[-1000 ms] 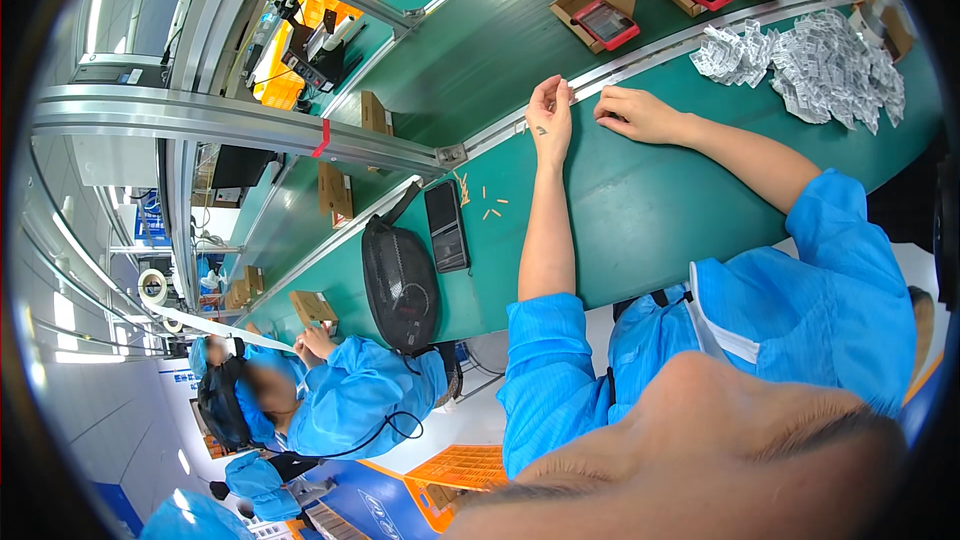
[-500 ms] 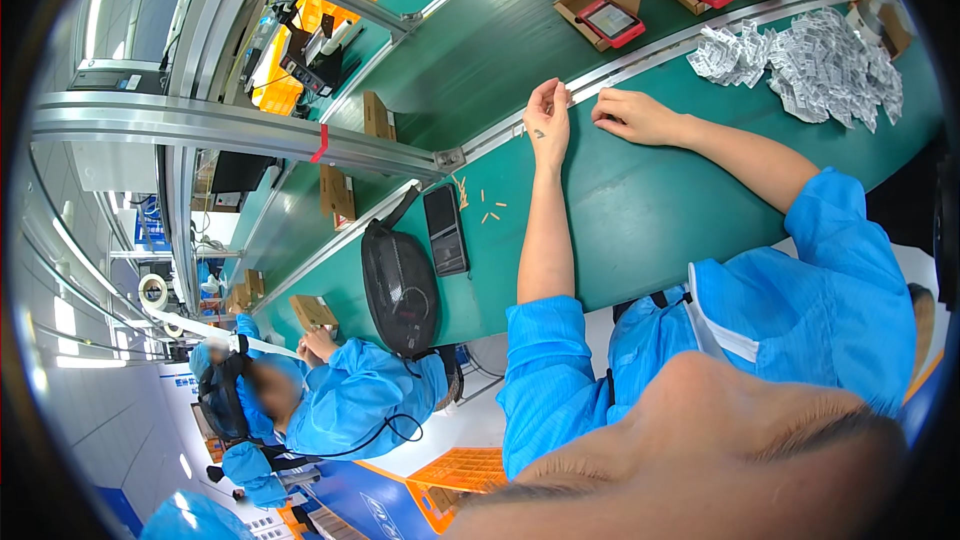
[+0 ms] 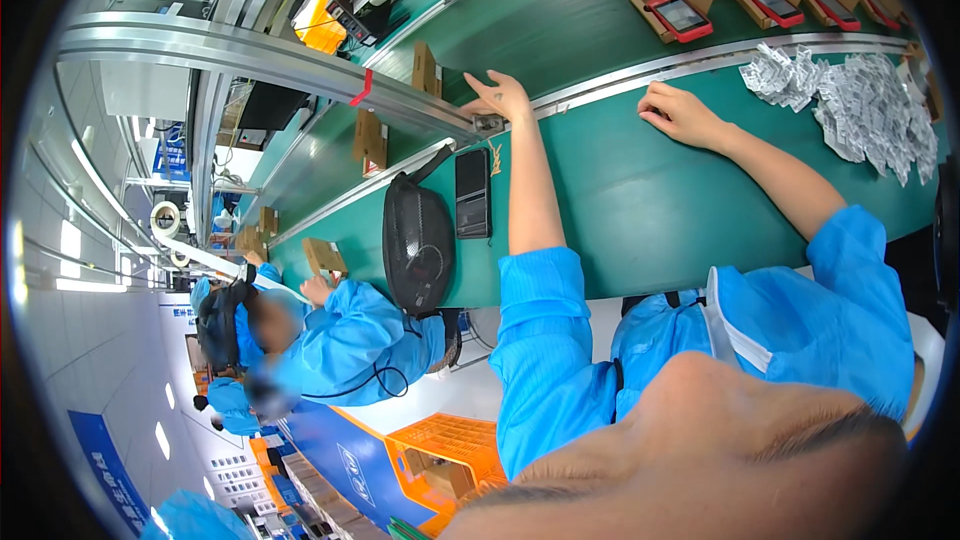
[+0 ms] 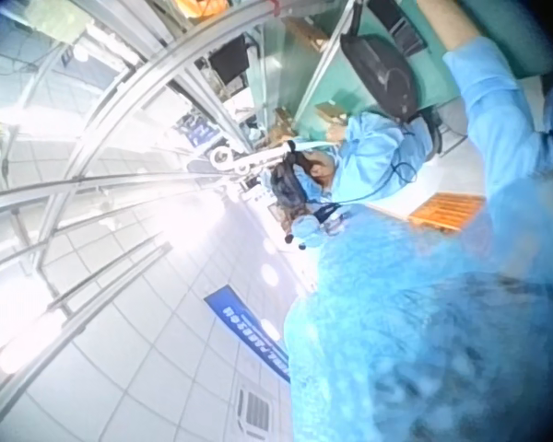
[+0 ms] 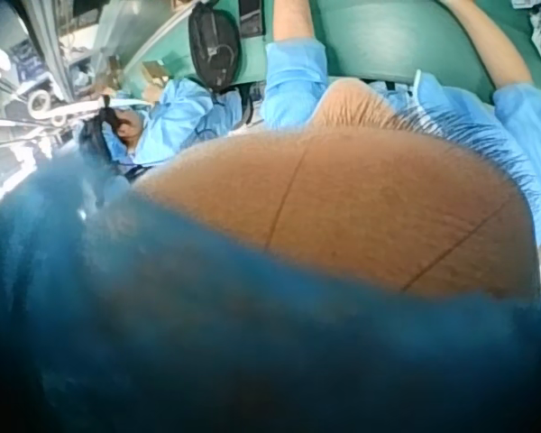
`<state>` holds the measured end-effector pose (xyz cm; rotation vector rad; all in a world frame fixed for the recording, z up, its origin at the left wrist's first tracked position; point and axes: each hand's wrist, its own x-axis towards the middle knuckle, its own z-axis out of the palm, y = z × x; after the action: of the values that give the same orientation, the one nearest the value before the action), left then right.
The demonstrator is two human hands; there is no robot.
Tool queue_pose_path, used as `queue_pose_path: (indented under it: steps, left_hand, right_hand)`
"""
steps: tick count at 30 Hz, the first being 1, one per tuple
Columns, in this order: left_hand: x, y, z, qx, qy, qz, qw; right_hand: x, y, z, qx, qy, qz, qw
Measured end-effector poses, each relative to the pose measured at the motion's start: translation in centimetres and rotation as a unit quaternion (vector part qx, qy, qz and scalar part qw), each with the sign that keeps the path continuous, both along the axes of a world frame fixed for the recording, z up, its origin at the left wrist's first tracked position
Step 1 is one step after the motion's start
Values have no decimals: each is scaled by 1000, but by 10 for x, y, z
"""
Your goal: Packing mobile phones into cardboard boxes on an electronics assembly line.
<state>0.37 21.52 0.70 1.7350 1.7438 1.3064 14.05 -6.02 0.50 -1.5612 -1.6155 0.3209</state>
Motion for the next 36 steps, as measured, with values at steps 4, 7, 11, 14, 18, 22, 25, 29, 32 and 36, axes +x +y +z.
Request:
queue_pose_path:
  steps: [4, 7, 11, 14, 18, 22, 25, 29, 32, 36]
  left_hand:
    - [-6, 24, 37, -83, -100, -23, 991]
    - [-14, 51, 41, -62, -211, -3, 976]
    - [-36, 106, 18, 105, 99, 121, 982]
    - [-10, 76, 20, 60, 134, -10, 989]
    - [13, 45, 19, 210, 133, -120, 961]
    - [51, -25, 22, 283, 68, -227, 929]
    - [66, -85, 39, -37, -99, -439, 892]
    - [48, -120, 72, -31, -256, -489, 833]
    - [47, -96, 37, -15, -286, -441, 851]
    - [49, -101, 6, -11, -287, -364, 886]
  right_hand:
    - [5, -5, -9, -5, 3, -13, 1000]
    - [2, -4, -5, 8, -10, -9, 1000]
    - [-3, 3, 6, 40, -30, 11, 999]
    - [5, -3, -10, 21, -27, -10, 999]
    - [4, -2, -6, 22, -24, -8, 999]
    - [2, 1, -4, 2, -12, -9, 1000]
    - [9, 11, -12, 5, 36, -39, 999]
    - [18, 46, -10, 130, 24, -221, 966]
    - [41, 88, -16, 132, -10, -358, 924]
    - [42, 116, 24, 7, -5, -227, 974]
